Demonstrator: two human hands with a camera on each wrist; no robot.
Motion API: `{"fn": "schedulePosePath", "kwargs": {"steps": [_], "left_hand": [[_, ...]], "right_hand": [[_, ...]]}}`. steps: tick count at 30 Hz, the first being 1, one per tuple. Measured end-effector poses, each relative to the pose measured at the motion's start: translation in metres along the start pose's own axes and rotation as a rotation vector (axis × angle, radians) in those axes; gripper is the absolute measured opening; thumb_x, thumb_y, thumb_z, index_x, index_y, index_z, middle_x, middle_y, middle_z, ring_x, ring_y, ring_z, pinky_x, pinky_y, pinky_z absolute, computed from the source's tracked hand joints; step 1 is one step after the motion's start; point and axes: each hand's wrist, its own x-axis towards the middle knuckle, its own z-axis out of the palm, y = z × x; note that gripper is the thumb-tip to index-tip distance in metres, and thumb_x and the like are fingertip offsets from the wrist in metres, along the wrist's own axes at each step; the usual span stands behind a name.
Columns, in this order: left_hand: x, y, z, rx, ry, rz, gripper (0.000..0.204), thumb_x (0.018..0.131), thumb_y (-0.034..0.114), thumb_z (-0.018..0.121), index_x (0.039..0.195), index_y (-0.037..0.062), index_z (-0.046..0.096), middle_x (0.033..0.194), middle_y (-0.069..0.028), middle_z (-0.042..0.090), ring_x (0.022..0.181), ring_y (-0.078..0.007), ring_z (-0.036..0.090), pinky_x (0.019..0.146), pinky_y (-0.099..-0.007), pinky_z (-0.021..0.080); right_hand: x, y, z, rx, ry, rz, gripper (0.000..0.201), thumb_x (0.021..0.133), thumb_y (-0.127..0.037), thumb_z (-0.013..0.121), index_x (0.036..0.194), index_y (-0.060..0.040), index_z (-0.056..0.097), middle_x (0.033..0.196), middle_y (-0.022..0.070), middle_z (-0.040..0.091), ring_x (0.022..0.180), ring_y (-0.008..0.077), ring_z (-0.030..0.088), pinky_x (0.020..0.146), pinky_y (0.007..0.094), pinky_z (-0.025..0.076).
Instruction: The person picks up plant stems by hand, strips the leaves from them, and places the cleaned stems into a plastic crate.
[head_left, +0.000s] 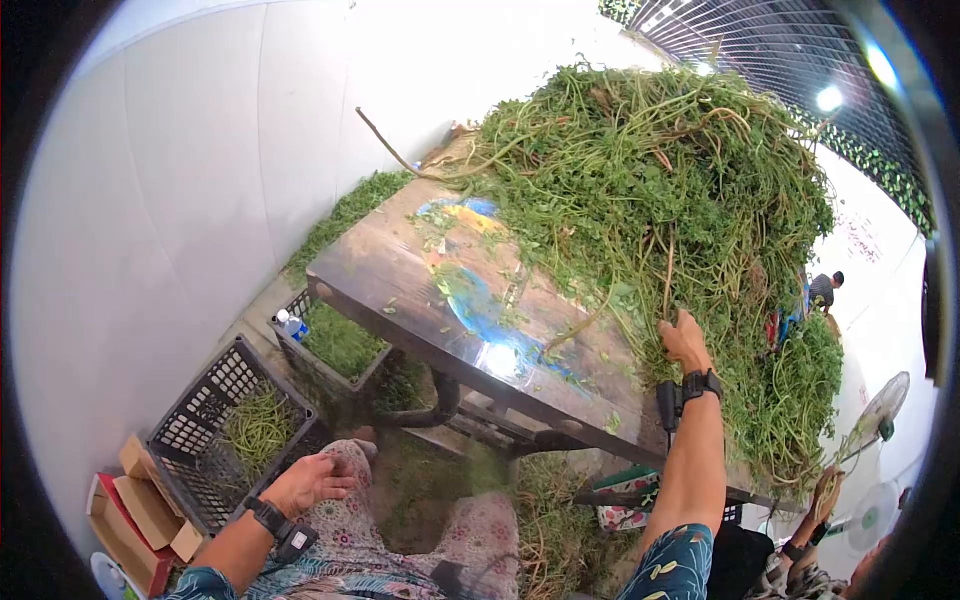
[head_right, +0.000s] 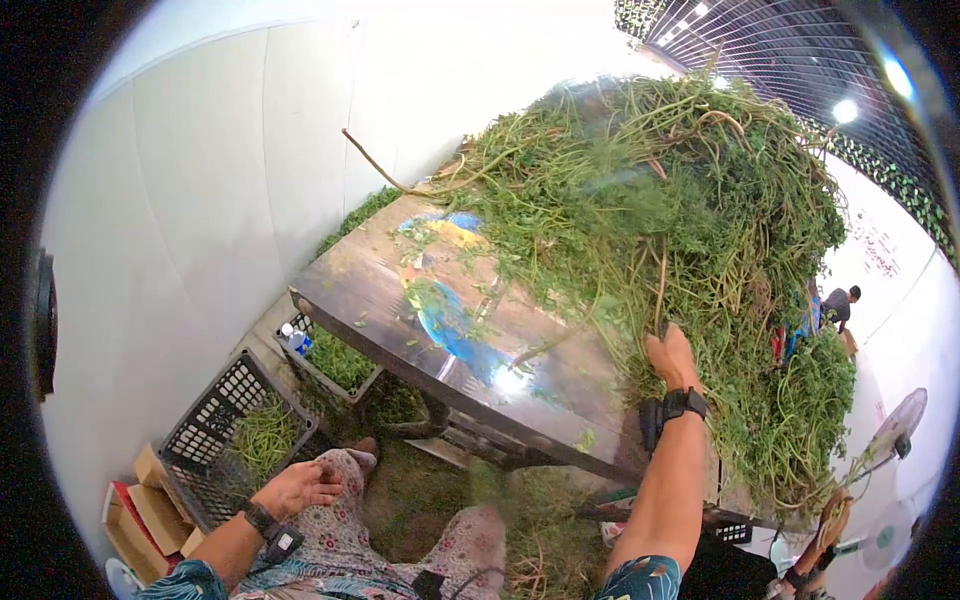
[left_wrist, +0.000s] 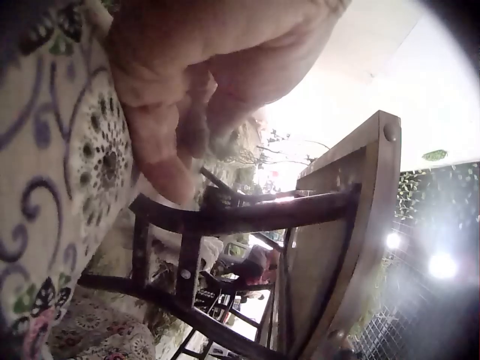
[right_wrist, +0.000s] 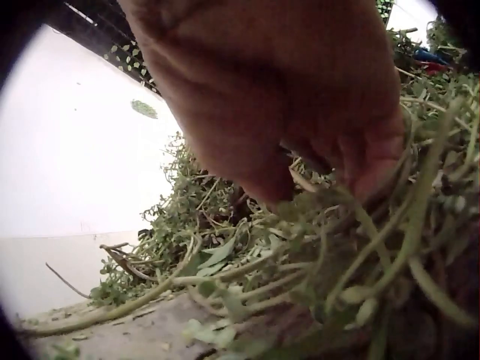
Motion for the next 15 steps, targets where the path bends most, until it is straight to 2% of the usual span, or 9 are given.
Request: {"fn": "schedulePosePath", "kwargs": {"steps": [2, 3, 6, 9, 12, 15], "left_hand": [[0.001, 0.002, 0.0, 0.015, 0.021, -0.006, 0.019, 0.092, 0.014, 0.045, 0.106, 0.0011, 0.048, 0.1, -0.0123, 0.055, 0.092, -0.0274, 0.059, 0.071, -0.0392, 0.053], [0.002, 0.002, 0.0, 0.023, 0.029, -0.009, 0.019, 0.092, 0.014, 0.046, 0.106, 0.0012, 0.048, 0.1, -0.0123, 0.055, 0.093, -0.0274, 0.059, 0.072, -0.0389, 0.053], [0.005, 0.002, -0.003, 0.037, 0.003, -0.009, 0.02, 0.092, 0.015, 0.046, 0.108, 0.0011, 0.047, 0.102, -0.0122, 0.055, 0.095, -0.0275, 0.058, 0.072, -0.0378, 0.052], [0.003, 0.001, -0.002, 0.069, 0.011, 0.002, 0.02, 0.093, 0.017, 0.045, 0.106, 0.0018, 0.048, 0.102, -0.0117, 0.056, 0.096, -0.0278, 0.059, 0.071, -0.0378, 0.053], [0.005, -0.001, -0.002, 0.024, 0.055, -0.012, 0.02, 0.094, 0.02, 0.044, 0.104, 0.0031, 0.049, 0.101, -0.011, 0.056, 0.092, -0.0267, 0.06, 0.069, -0.0378, 0.053], [0.014, -0.004, -0.007, 0.035, 0.025, -0.034, 0.019, 0.094, 0.02, 0.044, 0.103, 0.0044, 0.049, 0.097, -0.0102, 0.057, 0.086, -0.0255, 0.061, 0.068, -0.037, 0.053]], "right_hand": [[0.001, 0.0, -0.002, -0.092, 0.036, 0.015, 0.055, 0.078, -0.025, 0.057, 0.118, 0.0107, 0.045, 0.112, 0.0298, 0.053, 0.102, 0.0422, 0.052, 0.086, 0.043, 0.043], [0.004, 0.005, 0.003, -0.092, 0.11, -0.021, 0.047, 0.076, -0.024, 0.058, 0.108, 0.0105, 0.052, 0.102, 0.0285, 0.058, 0.094, 0.0426, 0.055, 0.081, 0.0425, 0.044], [0.009, 0.014, 0.009, -0.133, 0.077, 0.005, 0.046, 0.077, -0.027, 0.057, 0.107, 0.0075, 0.055, 0.102, 0.0274, 0.058, 0.095, 0.0403, 0.056, 0.08, 0.0416, 0.044], [0.0, 0.011, 0.003, 0.074, 0.026, -0.112, 0.044, 0.077, -0.029, 0.056, 0.106, 0.0051, 0.057, 0.101, 0.0263, 0.059, 0.094, 0.0388, 0.057, 0.081, 0.0418, 0.044], [-0.016, -0.007, -0.009, 0.046, 0.089, -0.248, 0.043, 0.078, -0.031, 0.055, 0.106, 0.0021, 0.058, 0.101, 0.0245, 0.06, 0.093, 0.0382, 0.057, 0.081, 0.0414, 0.045], [-0.029, -0.034, -0.006, -0.175, 0.136, -0.308, 0.036, 0.078, -0.029, 0.053, 0.103, -0.0038, 0.061, 0.099, 0.0209, 0.061, 0.092, 0.037, 0.058, 0.08, 0.0424, 0.046]]}}
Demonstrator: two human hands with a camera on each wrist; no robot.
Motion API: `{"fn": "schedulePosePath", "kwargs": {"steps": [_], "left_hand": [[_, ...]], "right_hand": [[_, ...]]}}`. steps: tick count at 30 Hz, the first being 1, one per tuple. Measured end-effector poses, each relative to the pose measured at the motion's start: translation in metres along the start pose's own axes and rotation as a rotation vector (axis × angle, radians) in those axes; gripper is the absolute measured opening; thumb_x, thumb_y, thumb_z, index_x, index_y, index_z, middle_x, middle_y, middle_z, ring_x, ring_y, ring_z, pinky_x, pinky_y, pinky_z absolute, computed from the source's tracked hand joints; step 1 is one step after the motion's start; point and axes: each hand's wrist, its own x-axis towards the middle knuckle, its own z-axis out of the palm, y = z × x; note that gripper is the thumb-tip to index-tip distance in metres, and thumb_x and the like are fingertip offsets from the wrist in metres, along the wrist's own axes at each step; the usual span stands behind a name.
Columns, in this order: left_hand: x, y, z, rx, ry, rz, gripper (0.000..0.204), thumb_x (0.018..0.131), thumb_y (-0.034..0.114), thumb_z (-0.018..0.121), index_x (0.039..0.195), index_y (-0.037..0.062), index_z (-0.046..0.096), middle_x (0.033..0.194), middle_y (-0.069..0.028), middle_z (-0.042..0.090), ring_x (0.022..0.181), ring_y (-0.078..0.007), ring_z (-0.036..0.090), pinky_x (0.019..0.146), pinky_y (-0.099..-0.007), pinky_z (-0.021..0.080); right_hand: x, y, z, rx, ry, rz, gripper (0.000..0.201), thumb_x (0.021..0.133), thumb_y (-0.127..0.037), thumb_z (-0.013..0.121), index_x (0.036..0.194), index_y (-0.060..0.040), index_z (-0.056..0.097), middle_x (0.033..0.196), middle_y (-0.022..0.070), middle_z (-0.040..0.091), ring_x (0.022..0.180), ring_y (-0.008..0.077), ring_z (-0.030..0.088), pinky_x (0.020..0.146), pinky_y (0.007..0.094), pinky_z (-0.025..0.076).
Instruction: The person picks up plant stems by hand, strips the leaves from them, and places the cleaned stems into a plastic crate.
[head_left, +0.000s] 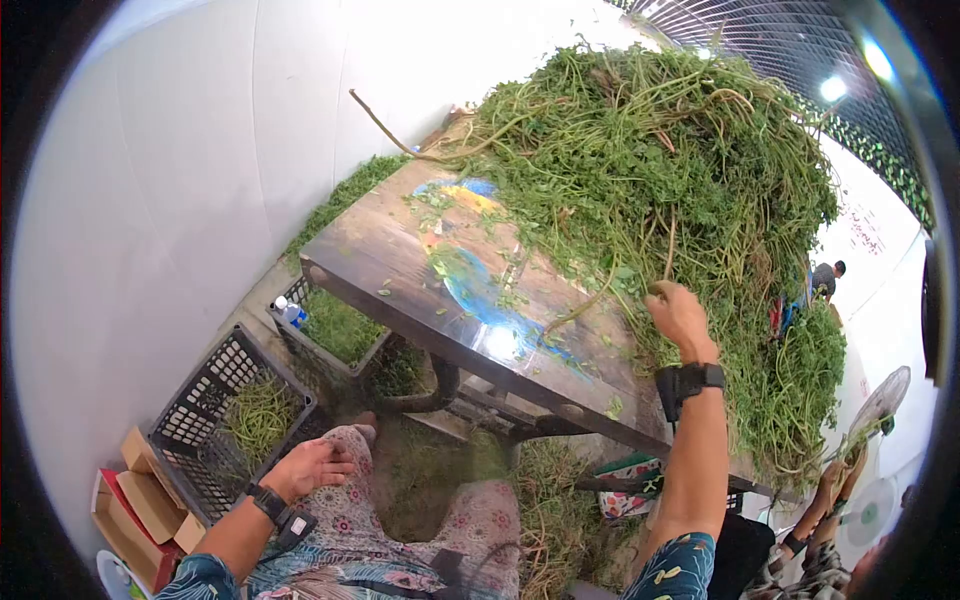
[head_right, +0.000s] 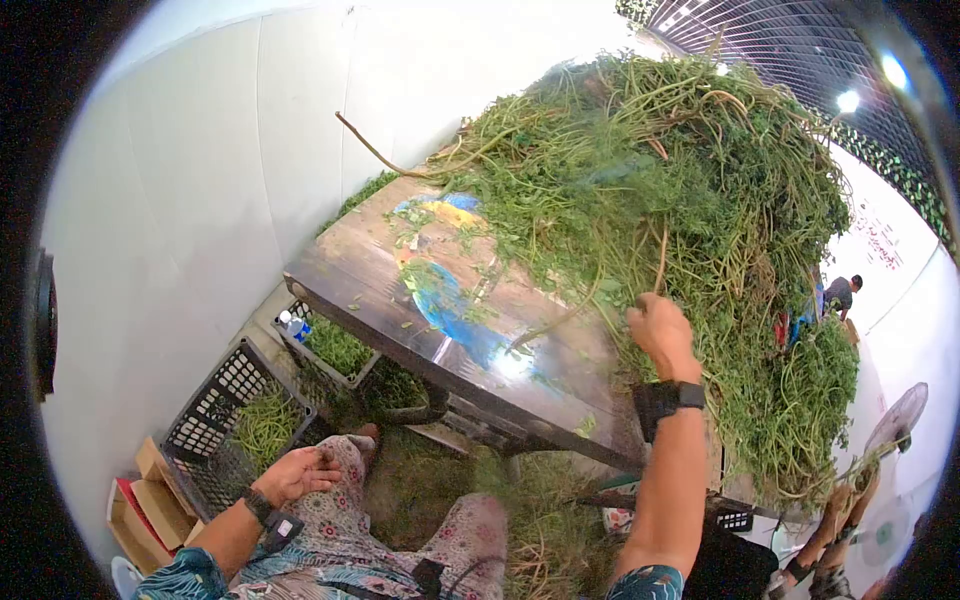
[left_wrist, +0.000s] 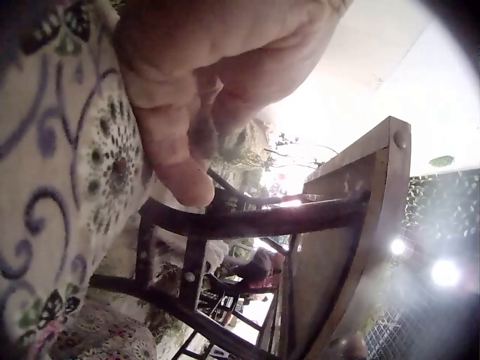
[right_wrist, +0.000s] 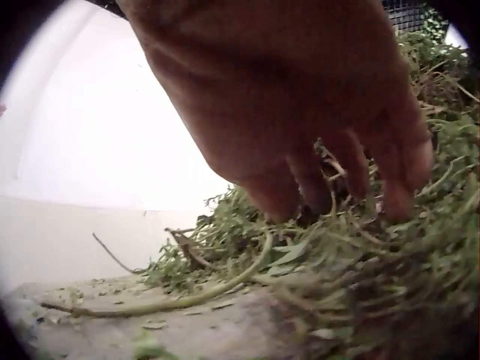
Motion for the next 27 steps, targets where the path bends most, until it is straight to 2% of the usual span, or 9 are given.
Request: {"fn": "schedulePosePath", "kwargs": {"steps": [2, 6, 9, 10, 13, 16, 19, 23, 27], "left_hand": [[-0.003, 0.003, 0.002, 0.006, -0.016, 0.009, 0.019, 0.093, 0.019, 0.045, 0.104, 0.0041, 0.049, 0.097, -0.0101, 0.057, 0.085, -0.0252, 0.061, 0.067, -0.0365, 0.053], [-0.01, 0.003, 0.008, 0.024, 0.012, 0.04, 0.019, 0.092, 0.018, 0.048, 0.105, 0.0036, 0.049, 0.097, -0.0108, 0.057, 0.085, -0.0248, 0.061, 0.067, -0.0363, 0.053], [-0.005, -0.004, -0.005, -0.021, -0.016, 0.05, 0.02, 0.092, 0.017, 0.048, 0.106, 0.0036, 0.048, 0.098, -0.0115, 0.057, 0.085, -0.0248, 0.061, 0.068, -0.0366, 0.053], [-0.006, -0.003, -0.006, -0.036, -0.036, 0.062, 0.019, 0.092, 0.017, 0.048, 0.106, 0.0036, 0.048, 0.098, -0.0117, 0.057, 0.085, -0.0248, 0.061, 0.068, -0.0368, 0.053], [-0.012, 0.0, -0.002, -0.039, -0.047, 0.071, 0.018, 0.092, 0.016, 0.047, 0.105, 0.0035, 0.048, 0.097, -0.0118, 0.057, 0.084, -0.025, 0.062, 0.068, -0.0366, 0.053], [-0.005, -0.006, -0.012, -0.039, -0.051, 0.085, 0.022, 0.089, 0.015, 0.049, 0.106, 0.0014, 0.049, 0.1, -0.0128, 0.056, 0.088, -0.028, 0.062, 0.069, -0.037, 0.053], [0.0, -0.008, -0.013, 0.012, -0.057, 0.079, 0.021, 0.089, 0.014, 0.048, 0.106, 0.0018, 0.049, 0.099, -0.0127, 0.056, 0.087, -0.0278, 0.062, 0.07, -0.0369, 0.053], [-0.001, -0.005, -0.002, 0.059, -0.056, 0.056, 0.019, 0.09, 0.013, 0.046, 0.106, 0.0023, 0.049, 0.098, -0.012, 0.057, 0.086, -0.026, 0.062, 0.069, -0.0364, 0.053], [-0.007, -0.005, 0.009, 0.06, -0.011, 0.056, 0.017, 0.09, 0.012, 0.046, 0.103, 0.0016, 0.049, 0.095, -0.0114, 0.057, 0.082, -0.0236, 0.063, 0.066, -0.0344, 0.054]], "right_hand": [[-0.004, -0.03, -0.002, -0.145, -0.033, 0.048, 0.03, 0.077, -0.024, 0.052, 0.1, -0.0076, 0.063, 0.095, 0.0202, 0.062, 0.089, 0.0359, 0.059, 0.079, 0.0442, 0.047], [-0.007, -0.054, 0.003, -0.095, 0.042, -0.108, 0.033, 0.073, -0.02, 0.054, 0.104, -0.0098, 0.06, 0.091, 0.0205, 0.063, 0.086, 0.0359, 0.06, 0.076, 0.0442, 0.047], [-0.02, -0.079, -0.001, 0.098, -0.199, -0.332, 0.034, 0.072, -0.018, 0.056, 0.104, -0.0092, 0.059, 0.087, 0.02, 0.063, 0.082, 0.0365, 0.06, 0.074, 0.0434, 0.047], [-0.018, -0.078, 0.003, 0.197, -0.283, -0.383, 0.031, 0.074, -0.012, 0.057, 0.104, -0.0052, 0.058, 0.085, 0.0161, 0.063, 0.078, 0.032, 0.06, 0.068, 0.0397, 0.047], [-0.022, -0.075, 0.001, 0.184, -0.384, -0.341, 0.028, 0.072, -0.012, 0.059, 0.099, -0.0027, 0.057, 0.082, 0.0159, 0.061, 0.075, 0.0327, 0.058, 0.066, 0.04, 0.046], [-0.041, -0.069, 0.006, 0.164, -0.303, -0.434, 0.024, 0.072, -0.01, 0.059, 0.093, -0.001, 0.056, 0.082, 0.0169, 0.058, 0.076, 0.0335, 0.056, 0.066, 0.0391, 0.045], [-0.073, -0.077, 0.009, 0.233, -0.056, -0.566, 0.015, 0.074, -0.011, 0.056, 0.087, -0.0046, 0.059, 0.085, 0.0196, 0.059, 0.077, 0.0368, 0.057, 0.068, 0.0416, 0.046], [-0.104, -0.079, 0.012, 0.274, 0.073, -0.517, 0.021, 0.073, -0.008, 0.058, 0.093, -0.0038, 0.057, 0.087, 0.0167, 0.055, 0.084, 0.0355, 0.054, 0.072, 0.0394, 0.044], [-0.123, -0.073, 0.008, 0.309, -0.004, -0.533, 0.028, 0.07, -0.005, 0.06, 0.097, -0.0042, 0.055, 0.095, 0.016, 0.055, 0.091, 0.0358, 0.051, 0.077, 0.0418, 0.043]]}}
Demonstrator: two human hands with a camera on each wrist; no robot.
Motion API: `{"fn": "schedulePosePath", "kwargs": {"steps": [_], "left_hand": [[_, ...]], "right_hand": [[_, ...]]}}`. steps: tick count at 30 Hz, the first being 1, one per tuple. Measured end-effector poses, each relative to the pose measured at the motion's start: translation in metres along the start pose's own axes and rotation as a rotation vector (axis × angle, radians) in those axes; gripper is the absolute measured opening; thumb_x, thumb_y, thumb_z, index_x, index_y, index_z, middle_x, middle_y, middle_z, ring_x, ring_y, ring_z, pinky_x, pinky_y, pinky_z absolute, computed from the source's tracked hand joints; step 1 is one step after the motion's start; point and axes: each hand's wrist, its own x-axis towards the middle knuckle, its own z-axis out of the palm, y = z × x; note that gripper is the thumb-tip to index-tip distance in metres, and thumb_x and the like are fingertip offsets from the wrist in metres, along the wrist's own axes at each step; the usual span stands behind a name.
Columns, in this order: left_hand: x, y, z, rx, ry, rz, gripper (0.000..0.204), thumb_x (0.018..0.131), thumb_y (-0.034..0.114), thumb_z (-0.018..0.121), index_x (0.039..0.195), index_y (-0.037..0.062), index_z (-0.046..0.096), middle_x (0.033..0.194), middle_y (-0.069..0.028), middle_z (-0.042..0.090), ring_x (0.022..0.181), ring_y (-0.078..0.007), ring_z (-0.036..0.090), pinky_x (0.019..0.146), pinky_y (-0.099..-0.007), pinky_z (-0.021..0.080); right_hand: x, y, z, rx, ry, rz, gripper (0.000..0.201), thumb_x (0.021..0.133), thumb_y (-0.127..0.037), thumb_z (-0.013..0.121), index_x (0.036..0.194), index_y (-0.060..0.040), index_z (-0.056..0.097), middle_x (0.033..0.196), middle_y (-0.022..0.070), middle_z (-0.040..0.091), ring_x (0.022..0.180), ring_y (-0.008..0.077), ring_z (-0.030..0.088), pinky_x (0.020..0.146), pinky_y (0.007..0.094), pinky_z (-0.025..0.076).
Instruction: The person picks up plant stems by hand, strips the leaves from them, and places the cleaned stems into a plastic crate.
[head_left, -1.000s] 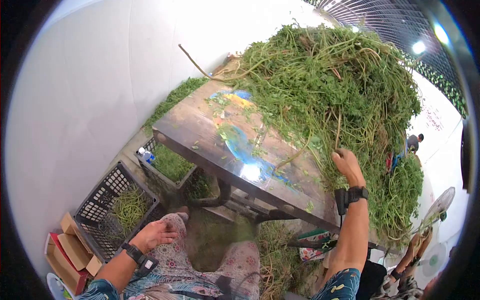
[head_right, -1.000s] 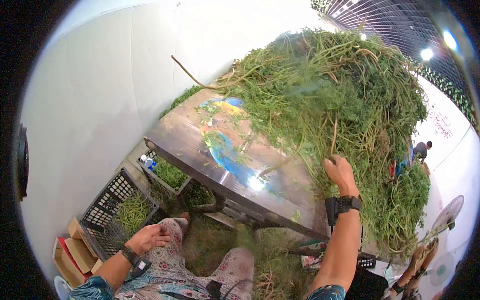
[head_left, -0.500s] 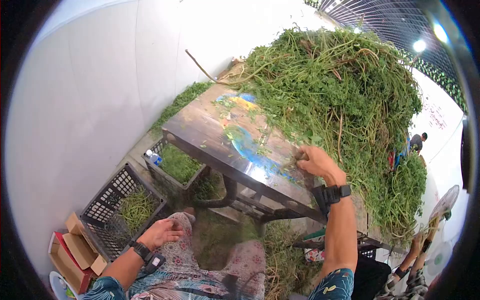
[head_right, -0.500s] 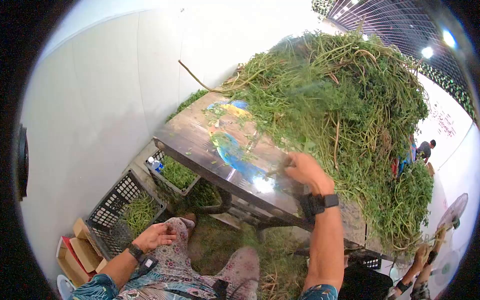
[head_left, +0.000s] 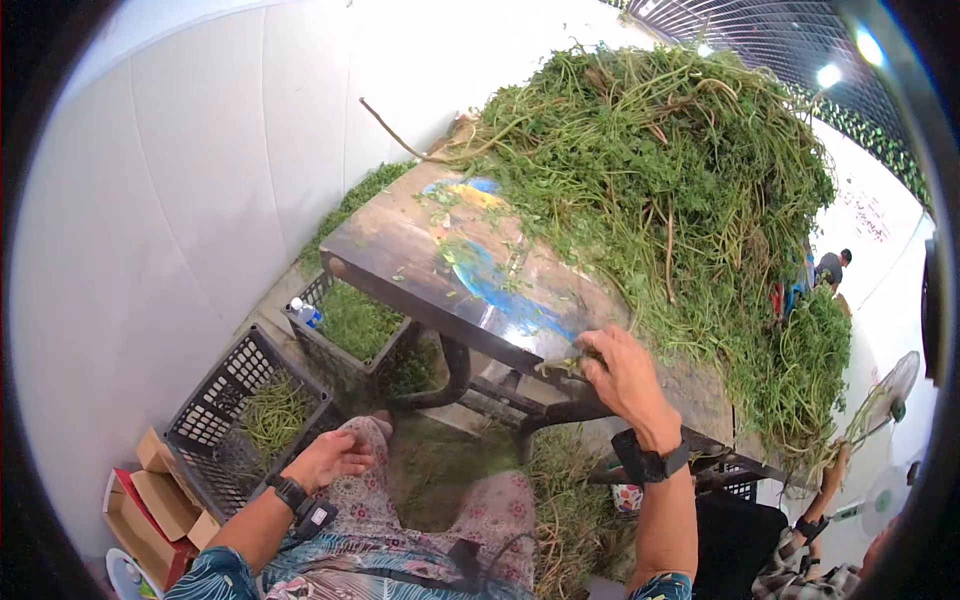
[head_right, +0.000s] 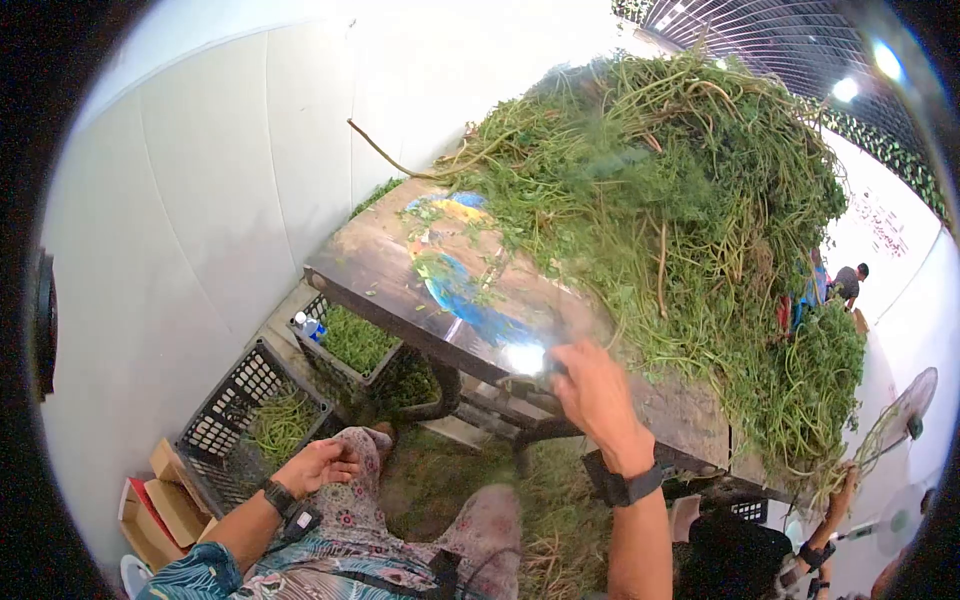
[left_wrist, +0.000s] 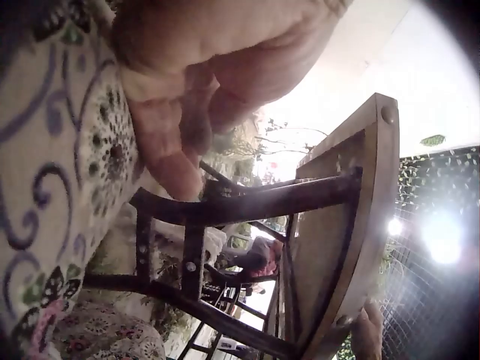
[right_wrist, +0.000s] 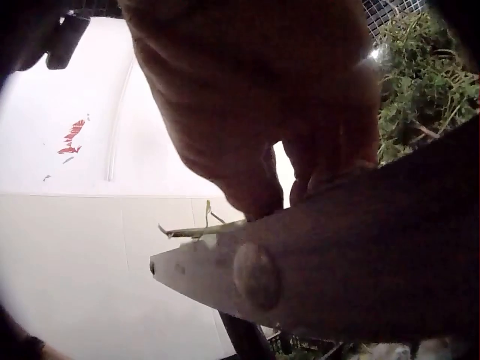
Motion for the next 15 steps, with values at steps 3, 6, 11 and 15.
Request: {"fn": "schedulePosePath", "kwargs": {"steps": [3, 6, 11, 15], "left_hand": [[0.0, 0.0, 0.001, 0.009, 0.002, 0.004, 0.015, 0.09, 0.011, 0.046, 0.101, 0.0009, 0.048, 0.094, -0.0111, 0.056, 0.08, -0.0229, 0.063, 0.065, -0.0338, 0.054], [0.004, -0.005, -0.003, 0.051, -0.025, 0.017, 0.018, 0.09, 0.013, 0.047, 0.103, 0.0011, 0.049, 0.095, -0.0108, 0.056, 0.08, -0.0221, 0.062, 0.065, -0.0332, 0.054], [-0.016, 0.005, 0.027, 0.197, -0.137, 0.088, 0.024, 0.091, 0.02, 0.049, 0.109, 0.0034, 0.051, 0.1, -0.0085, 0.058, 0.082, -0.0183, 0.061, 0.069, -0.0314, 0.052], [0.004, -0.001, 0.044, 0.313, -0.27, 0.128, 0.032, 0.092, 0.026, 0.048, 0.115, 0.005, 0.05, 0.104, -0.0064, 0.059, 0.087, -0.0146, 0.058, 0.074, -0.0287, 0.05]], "right_hand": [[-0.013, -0.007, -0.005, 0.011, 0.054, -0.091, 0.03, 0.068, -0.003, 0.061, 0.097, -0.0041, 0.055, 0.096, 0.0148, 0.055, 0.091, 0.035, 0.05, 0.078, 0.0414, 0.042], [-0.03, -0.013, 0.0, -0.041, 0.14, -0.081, 0.032, 0.065, 0.0, 0.062, 0.095, -0.0042, 0.055, 0.097, 0.0144, 0.055, 0.092, 0.0344, 0.05, 0.079, 0.041, 0.042], [-0.055, -0.048, 0.012, 0.04, 0.267, -0.092, 0.032, 0.061, 0.001, 0.063, 0.092, -0.0047, 0.054, 0.096, 0.0144, 0.057, 0.089, 0.0339, 0.054, 0.076, 0.0392, 0.046], [-0.084, -0.105, 0.065, 0.264, 0.193, -0.105, 0.03, 0.06, 0.002, 0.063, 0.089, -0.0057, 0.055, 0.092, 0.0111, 0.059, 0.084, 0.0305, 0.056, 0.073, 0.0367, 0.048]]}}
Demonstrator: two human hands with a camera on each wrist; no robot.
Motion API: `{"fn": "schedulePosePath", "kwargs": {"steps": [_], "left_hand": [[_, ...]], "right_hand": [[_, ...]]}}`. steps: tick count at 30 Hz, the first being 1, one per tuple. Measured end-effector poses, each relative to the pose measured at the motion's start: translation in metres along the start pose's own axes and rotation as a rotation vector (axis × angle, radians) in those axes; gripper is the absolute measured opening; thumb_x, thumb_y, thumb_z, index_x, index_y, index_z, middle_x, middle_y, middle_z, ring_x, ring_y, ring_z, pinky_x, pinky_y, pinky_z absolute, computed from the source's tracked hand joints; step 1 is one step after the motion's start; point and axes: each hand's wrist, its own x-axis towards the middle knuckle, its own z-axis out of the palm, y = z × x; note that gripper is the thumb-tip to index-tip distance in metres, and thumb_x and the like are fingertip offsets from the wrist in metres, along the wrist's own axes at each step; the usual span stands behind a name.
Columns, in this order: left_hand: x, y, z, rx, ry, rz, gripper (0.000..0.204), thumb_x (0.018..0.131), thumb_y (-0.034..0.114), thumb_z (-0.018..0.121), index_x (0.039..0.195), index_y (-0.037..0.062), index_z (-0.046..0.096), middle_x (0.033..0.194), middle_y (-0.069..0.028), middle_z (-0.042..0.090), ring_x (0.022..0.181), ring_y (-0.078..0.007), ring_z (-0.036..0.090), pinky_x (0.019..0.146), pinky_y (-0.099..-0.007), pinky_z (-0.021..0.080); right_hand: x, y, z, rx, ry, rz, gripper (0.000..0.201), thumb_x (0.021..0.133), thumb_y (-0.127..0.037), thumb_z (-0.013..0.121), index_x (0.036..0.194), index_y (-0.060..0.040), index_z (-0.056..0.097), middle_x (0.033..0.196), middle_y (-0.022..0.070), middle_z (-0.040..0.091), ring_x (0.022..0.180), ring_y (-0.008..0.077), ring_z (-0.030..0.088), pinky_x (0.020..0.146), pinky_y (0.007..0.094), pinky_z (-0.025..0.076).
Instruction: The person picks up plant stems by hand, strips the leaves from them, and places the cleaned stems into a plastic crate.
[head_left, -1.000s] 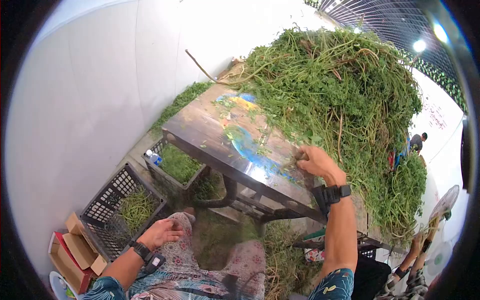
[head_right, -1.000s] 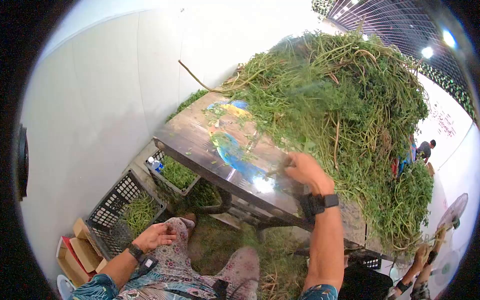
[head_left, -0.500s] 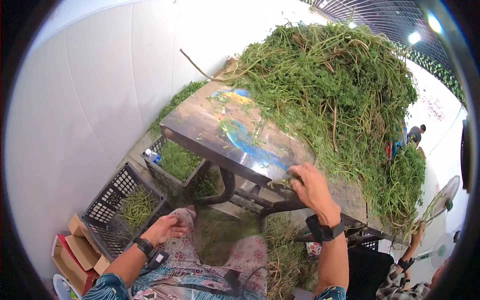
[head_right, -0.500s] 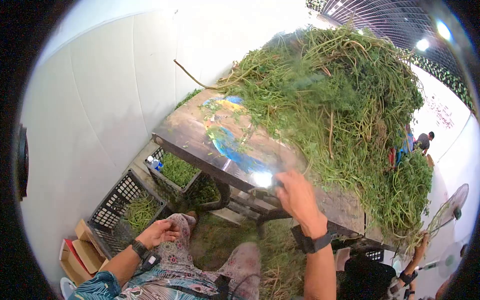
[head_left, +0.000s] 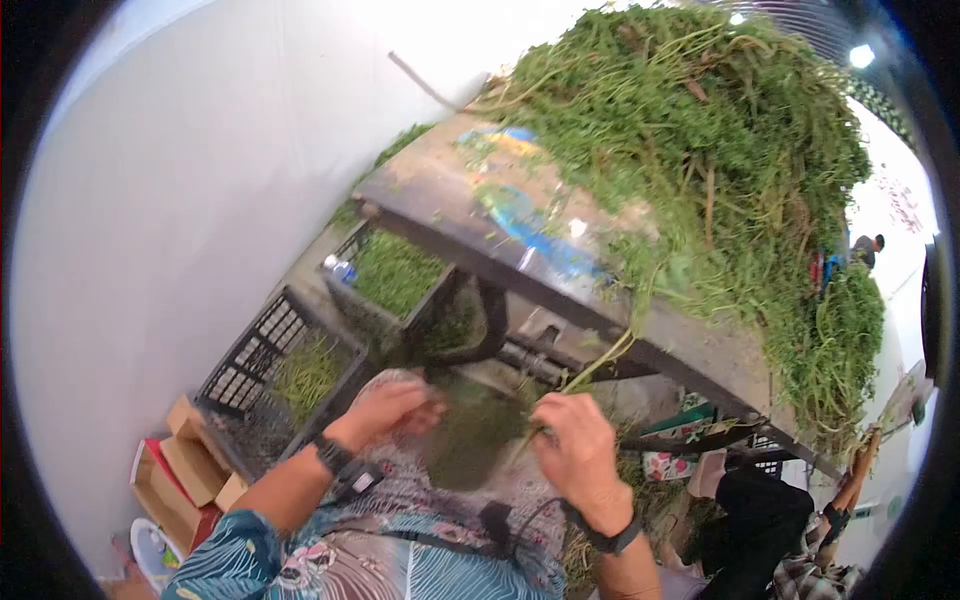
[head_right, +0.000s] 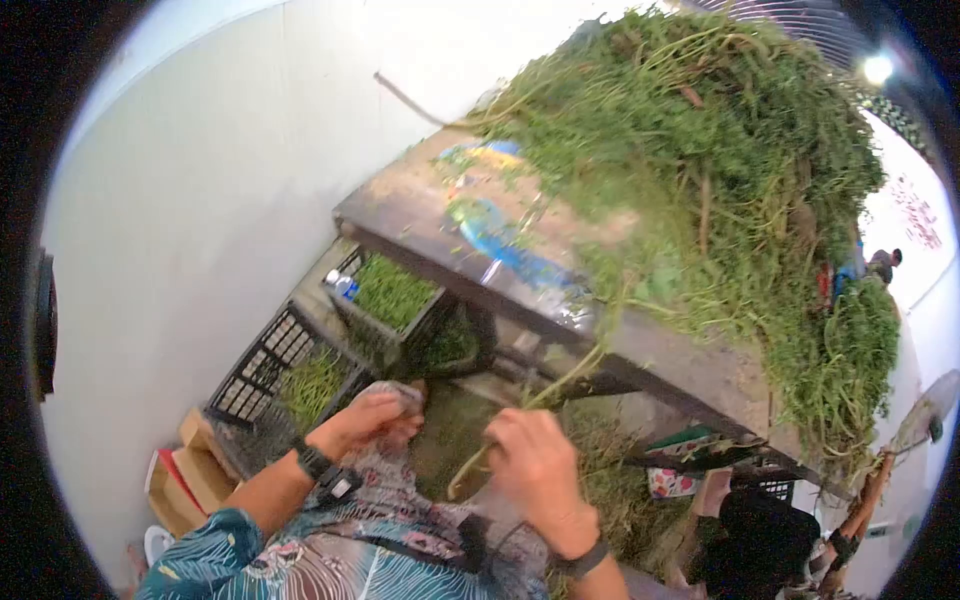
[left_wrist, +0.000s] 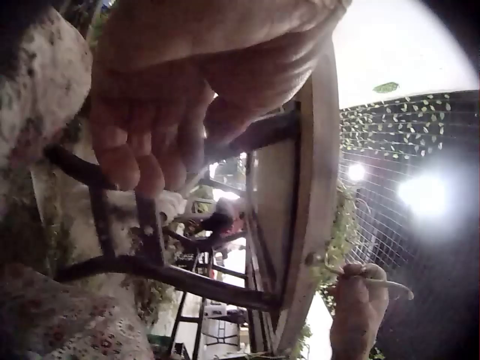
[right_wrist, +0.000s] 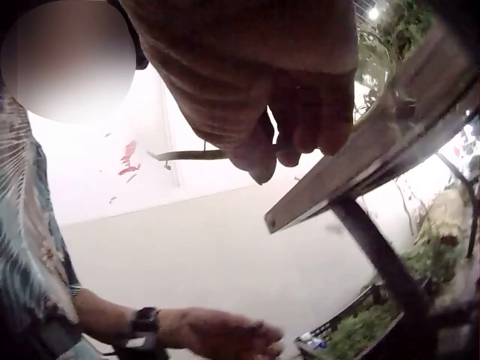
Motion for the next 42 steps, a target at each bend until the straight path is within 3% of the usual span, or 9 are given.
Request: {"fn": "schedulePosePath", "kwargs": {"steps": [4, 6, 12, 15, 28, 31, 34, 37, 42], "left_hand": [[-0.005, 0.035, 0.065, -0.001, -0.113, 0.005, 0.036, 0.092, 0.029, 0.047, 0.115, 0.0016, 0.051, 0.096, -0.0064, 0.061, 0.083, -0.0106, 0.058, 0.068, -0.0241, 0.049], [0.007, 0.032, 0.062, 0.368, -0.207, 0.059, 0.03, 0.09, 0.023, 0.048, 0.109, 0.0008, 0.054, 0.082, -0.0033, 0.06, 0.069, -0.0087, 0.058, 0.058, -0.0219, 0.046], [0.01, 0.025, 0.068, -0.016, 0.023, -0.054, 0.019, 0.086, 0.016, 0.052, 0.098, 0.0018, 0.056, 0.064, -0.0014, 0.056, 0.043, -0.0057, 0.043, 0.037, -0.0208, 0.031], [0.006, 0.038, 0.063, 0.081, 0.022, -0.054, 0.013, 0.085, 0.015, 0.052, 0.086, 0.0023, 0.055, 0.064, -0.0024, 0.057, 0.038, -0.005, 0.04, 0.034, -0.02, 0.028], [-0.006, 0.025, 0.065, 0.283, -0.022, -0.18, 0.015, 0.084, 0.017, 0.053, 0.079, 0.0031, 0.057, 0.061, -0.0014, 0.056, 0.041, -0.0033, 0.04, 0.035, -0.019, 0.026], [-0.007, 0.018, 0.054, 0.252, -0.01, -0.214, 0.014, 0.083, 0.015, 0.052, 0.076, 0.0034, 0.057, 0.058, 0.0, 0.054, 0.041, -0.0035, 0.039, 0.035, -0.0192, 0.025], [-0.015, 0.019, 0.05, 0.238, 0.019, -0.227, 0.014, 0.082, 0.014, 0.052, 0.074, 0.0039, 0.057, 0.058, 0.0003, 0.053, 0.041, -0.0036, 0.039, 0.035, -0.0192, 0.024], [-0.018, 0.013, 0.047, 0.266, 0.024, -0.212, 0.015, 0.082, 0.015, 0.053, 0.075, 0.0032, 0.057, 0.058, 0.0001, 0.053, 0.041, -0.0037, 0.039, 0.036, -0.0193, 0.025], [-0.021, 0.009, 0.046, 0.477, 0.017, -0.213, 0.018, 0.082, 0.017, 0.053, 0.081, 0.0016, 0.061, 0.057, 0.0016, 0.053, 0.043, -0.0037, 0.04, 0.039, -0.0196, 0.028]], "right_hand": [[-0.026, -0.032, 0.06, 0.272, -0.056, 0.022, 0.028, 0.062, 0.002, 0.062, 0.088, -0.0047, 0.053, 0.092, 0.0101, 0.059, 0.084, 0.0296, 0.056, 0.072, 0.0363, 0.048], [-0.032, -0.041, 0.08, 0.35, -0.09, 0.013, 0.028, 0.063, 0.002, 0.061, 0.089, -0.0046, 0.053, 0.092, 0.0104, 0.058, 0.086, 0.0296, 0.056, 0.074, 0.0365, 0.047], [-0.046, -0.048, 0.093, 0.444, -0.156, 0.069, 0.027, 0.068, 0.004, 0.059, 0.094, -0.0027, 0.053, 0.095, 0.0118, 0.059, 0.082, 0.027, 0.058, 0.071, 0.033, 0.049], [-0.049, -0.031, 0.09, 0.734, -0.113, 0.631, 0.022, 0.077, -0.002, 0.056, 0.1, -0.0013, 0.053, 0.096, 0.0086, 0.059, 0.08, 0.0165, 0.058, 0.071, 0.0277, 0.048], [-0.045, 0.027, 0.109, 1.232, 0.129, 1.129, 0.018, 0.084, -0.014, 0.056, 0.095, -0.0008, 0.058, 0.076, 0.0034, 0.058, 0.062, 0.0084, 0.05, 0.054, 0.0227, 0.04], [-0.056, 0.036, 0.105, 1.219, 0.048, 1.101, 0.018, 0.082, -0.012, 0.056, 0.094, 0.0004, 0.06, 0.077, 0.0047, 0.059, 0.063, 0.0077, 0.051, 0.055, 0.0217, 0.041], [-0.056, 0.034, 0.098, 0.729, -0.346, 0.962, 0.02, 0.078, -0.01, 0.057, 0.095, -0.0005, 0.061, 0.08, 0.0108, 0.063, 0.066, 0.0174, 0.058, 0.06, 0.0282, 0.046], [-0.07, 0.04, 0.119, 0.345, -0.312, 0.344, 0.026, 0.074, -0.006, 0.055, 0.099, 0.0008, 0.058, 0.079, 0.014, 0.063, 0.073, 0.0283, 0.061, 0.065, 0.0358, 0.048], [-0.07, 0.04, 0.135, 0.343, -0.355, 0.565, 0.026, 0.077, -0.011, 0.051, 0.099, 0.0003, 0.058, 0.087, 0.0222, 0.061, 0.081, 0.0375, 0.059, 0.073, 0.0429, 0.046]]}}
